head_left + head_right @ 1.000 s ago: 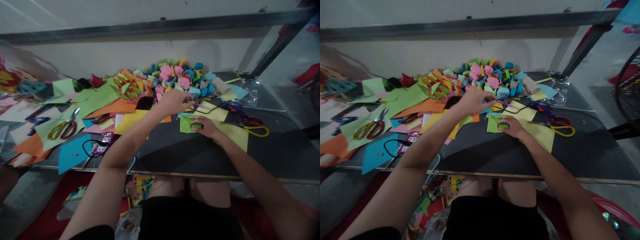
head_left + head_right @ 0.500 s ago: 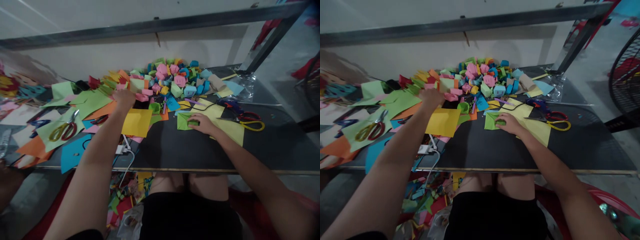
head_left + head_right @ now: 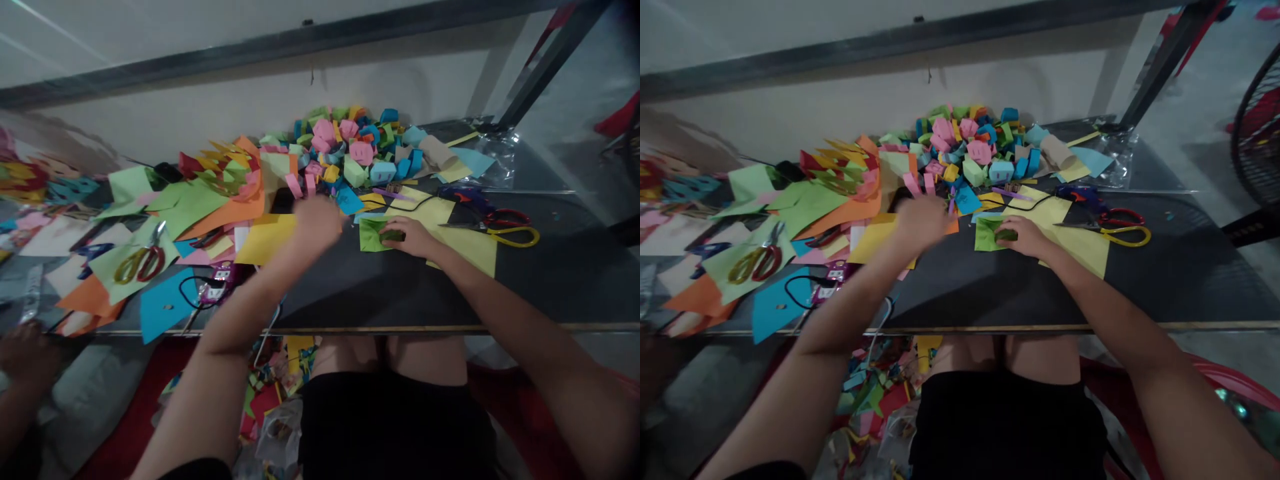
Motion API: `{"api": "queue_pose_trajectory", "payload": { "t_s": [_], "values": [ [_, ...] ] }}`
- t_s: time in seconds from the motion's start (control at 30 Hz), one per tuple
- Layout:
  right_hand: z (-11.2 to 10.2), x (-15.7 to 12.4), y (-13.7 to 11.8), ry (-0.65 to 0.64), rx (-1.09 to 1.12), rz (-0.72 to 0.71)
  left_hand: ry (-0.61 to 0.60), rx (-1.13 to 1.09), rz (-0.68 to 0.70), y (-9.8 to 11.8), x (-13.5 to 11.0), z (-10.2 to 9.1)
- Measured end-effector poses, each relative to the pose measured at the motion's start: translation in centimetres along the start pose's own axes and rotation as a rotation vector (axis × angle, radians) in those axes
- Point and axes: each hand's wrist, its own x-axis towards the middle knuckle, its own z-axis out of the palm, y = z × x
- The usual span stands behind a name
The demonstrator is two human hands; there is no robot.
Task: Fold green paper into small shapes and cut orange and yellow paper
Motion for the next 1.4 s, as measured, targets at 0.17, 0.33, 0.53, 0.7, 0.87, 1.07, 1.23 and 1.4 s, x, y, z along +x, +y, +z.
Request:
{"api": "queue_pose_trajectory", "payload": {
  "t_s": [0.17, 0.33, 0.53, 0.7, 0.87, 1.07, 1.23, 1.4],
  "values": [
    [0.1, 0.1, 0.5, 0.004, 0.032, -0.026, -0.048, 0.006, 0.278, 6.7, -1.6, 3.3],
    [0.0, 0.0, 0.0, 0.003, 0.004, -0.006, 0.041, 0.028, -0.097, 0.9, 2.6, 4.4],
    [-0.1, -0.1, 0.0, -0.010, 0.000, -0.026, 0.033, -0.264, 0.507, 0.9, 2.0, 9.3],
    [-0.3, -0.4, -0.7, -0.010, -0.030, 0.004, -0.012, -0.406, 0.637, 0.6, 2.3, 11.4],
    [-0.5, -0.6, -1.2, -0.018, -0.034, 0.038, 0.077, -0.499, 0.549, -0.9, 2.5, 11.7],
    [-0.5, -0.7, -1.5, -0.017, -0.079, 0.054, 0.030, -0.497, 0.607, -1.5, 2.8, 11.4],
    [-0.9, -0.9, -1.9, -0.066, 0.062, -0.020, 0.014, -0.485, 0.610, -1.7, 2.6, 11.3],
    [-2.0, -1.0, -2.2, -0.260, 0.196, -0.040, 0.031, -0.478, 0.578, -1.4, 2.7, 11.4]
  ]
}}
